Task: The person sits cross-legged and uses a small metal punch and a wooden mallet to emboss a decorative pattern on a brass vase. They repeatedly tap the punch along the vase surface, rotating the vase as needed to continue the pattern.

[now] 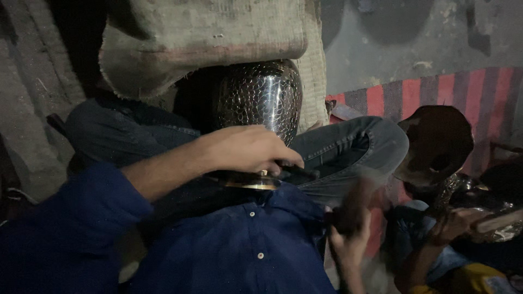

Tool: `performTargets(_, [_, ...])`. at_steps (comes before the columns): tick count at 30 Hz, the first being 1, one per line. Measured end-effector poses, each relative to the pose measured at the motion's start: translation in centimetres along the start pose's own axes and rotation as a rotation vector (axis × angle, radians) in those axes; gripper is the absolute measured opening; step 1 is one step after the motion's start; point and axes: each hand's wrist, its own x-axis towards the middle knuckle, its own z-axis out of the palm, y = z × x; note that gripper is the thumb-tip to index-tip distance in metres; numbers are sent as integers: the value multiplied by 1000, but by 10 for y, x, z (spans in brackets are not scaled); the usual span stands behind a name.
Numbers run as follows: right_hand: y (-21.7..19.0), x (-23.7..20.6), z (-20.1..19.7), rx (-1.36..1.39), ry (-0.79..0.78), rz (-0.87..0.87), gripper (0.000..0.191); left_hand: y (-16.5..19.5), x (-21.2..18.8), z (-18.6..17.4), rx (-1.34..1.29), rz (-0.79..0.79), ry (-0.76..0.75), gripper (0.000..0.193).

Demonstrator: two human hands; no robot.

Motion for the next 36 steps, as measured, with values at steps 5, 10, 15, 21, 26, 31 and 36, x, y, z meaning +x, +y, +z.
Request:
performTargets(5, [-22,6,-2,-215,-155,202,77,-6,0,-1,-24,47,70,45])
performTargets(10, [-23,21,-13,-577,-424,243,84,-15,-3,2,-82,60,155,48])
performTargets(15, [-8,22,-7,161,-139,-19,96,-14,-1,1,-26,60,133,45])
performTargets(21, [-32,44,-31,-64,-221,84,80,-15,-10,4,-100,-10,197,44])
performTargets(26, [-78,77,-52,-236,-257,-63,77,-24,-21,25,-153,41,492,45])
performTargets(31, [-100,87,-63,-108,-315,-43,76,-28,-27,43,-165,11,658,46])
performTargets(36, [-86,81,-61,-305,-267,-178,75,-27,-25,34,-185,92,538,43])
